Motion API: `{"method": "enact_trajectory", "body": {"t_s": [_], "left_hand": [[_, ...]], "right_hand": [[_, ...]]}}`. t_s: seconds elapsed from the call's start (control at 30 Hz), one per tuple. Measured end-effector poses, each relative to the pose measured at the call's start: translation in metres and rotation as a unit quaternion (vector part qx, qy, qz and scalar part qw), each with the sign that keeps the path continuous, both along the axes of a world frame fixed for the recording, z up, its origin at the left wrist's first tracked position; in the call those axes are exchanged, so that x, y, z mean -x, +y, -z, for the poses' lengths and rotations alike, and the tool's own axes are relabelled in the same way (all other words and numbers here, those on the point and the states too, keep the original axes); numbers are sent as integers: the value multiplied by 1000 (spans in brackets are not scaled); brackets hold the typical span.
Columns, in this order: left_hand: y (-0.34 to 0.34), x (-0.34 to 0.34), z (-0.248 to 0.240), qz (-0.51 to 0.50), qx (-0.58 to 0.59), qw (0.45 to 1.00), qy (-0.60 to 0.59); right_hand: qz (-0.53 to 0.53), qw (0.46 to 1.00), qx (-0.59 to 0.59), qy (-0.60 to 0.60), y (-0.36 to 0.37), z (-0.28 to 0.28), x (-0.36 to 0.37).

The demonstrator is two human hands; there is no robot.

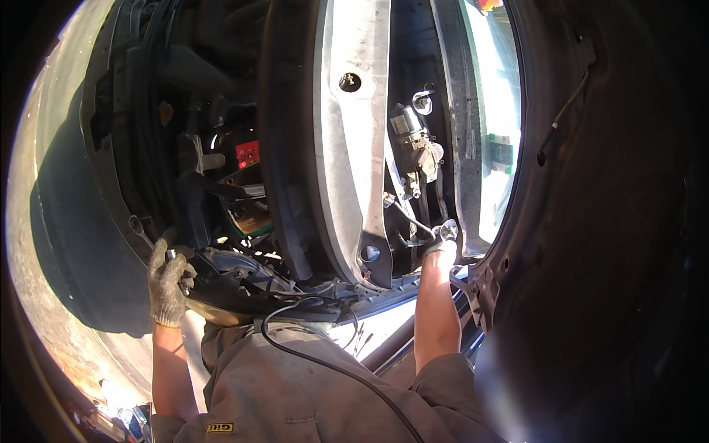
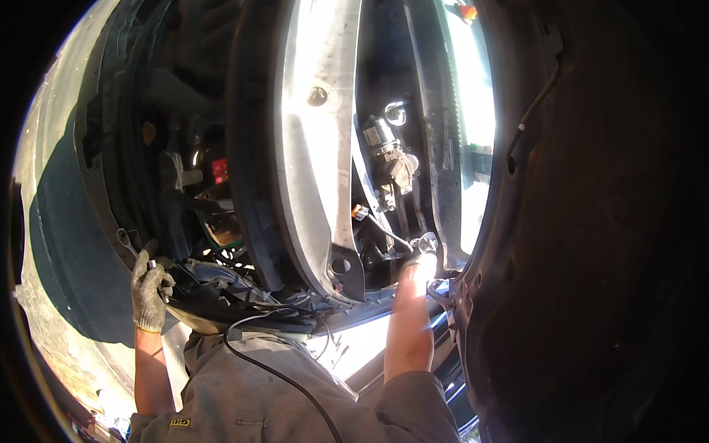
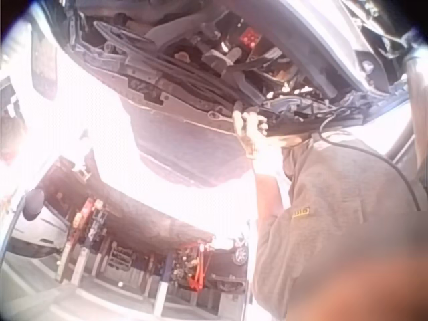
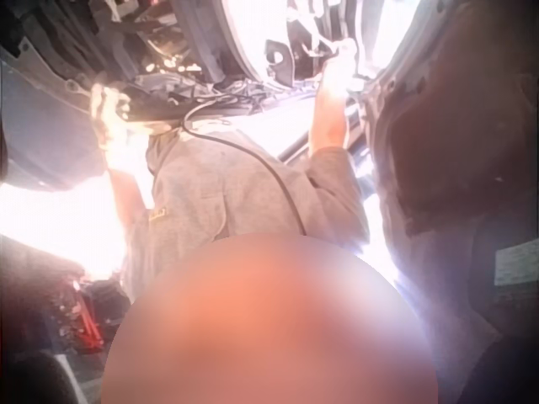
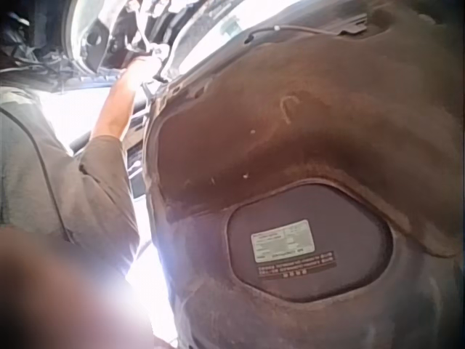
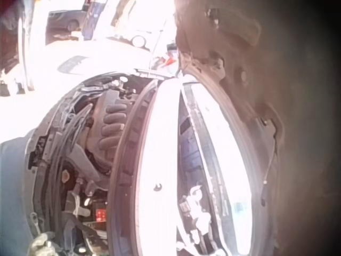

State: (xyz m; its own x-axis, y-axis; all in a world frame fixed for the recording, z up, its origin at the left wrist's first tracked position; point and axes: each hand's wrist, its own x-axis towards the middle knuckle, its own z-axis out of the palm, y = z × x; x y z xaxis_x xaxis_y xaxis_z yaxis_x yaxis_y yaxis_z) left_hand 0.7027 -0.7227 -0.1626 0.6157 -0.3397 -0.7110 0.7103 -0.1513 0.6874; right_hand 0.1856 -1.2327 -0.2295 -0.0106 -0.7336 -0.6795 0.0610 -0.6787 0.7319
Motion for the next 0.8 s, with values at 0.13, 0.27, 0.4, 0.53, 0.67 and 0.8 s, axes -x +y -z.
{"method": "enact_trajectory", "body": {"t_s": [0.13,0.27,0.4,0.53,0.67,0.8], "left_hand": [[0,-1,0,-7,-5,1000,16],[-1,0,2,5,10,1000,7],[-1,0,2,-2,2,1000,9],[0,-2,2,21,-6,1000,10],[-1,1,3,-15,4,1000,5],[2,0,5,-3,8,1000,10]], "right_hand": [[-1,1000,-3,-2,2,-3,-1],[0,1000,-4,-5,2,-4,-2],[-2,1000,-7,-6,2,-4,-3],[-5,1000,-5,-9,1,-4,-6],[-11,1000,-8,-9,-2,-3,-10],[-18,1000,-13,-12,-2,-4,-10]]}}
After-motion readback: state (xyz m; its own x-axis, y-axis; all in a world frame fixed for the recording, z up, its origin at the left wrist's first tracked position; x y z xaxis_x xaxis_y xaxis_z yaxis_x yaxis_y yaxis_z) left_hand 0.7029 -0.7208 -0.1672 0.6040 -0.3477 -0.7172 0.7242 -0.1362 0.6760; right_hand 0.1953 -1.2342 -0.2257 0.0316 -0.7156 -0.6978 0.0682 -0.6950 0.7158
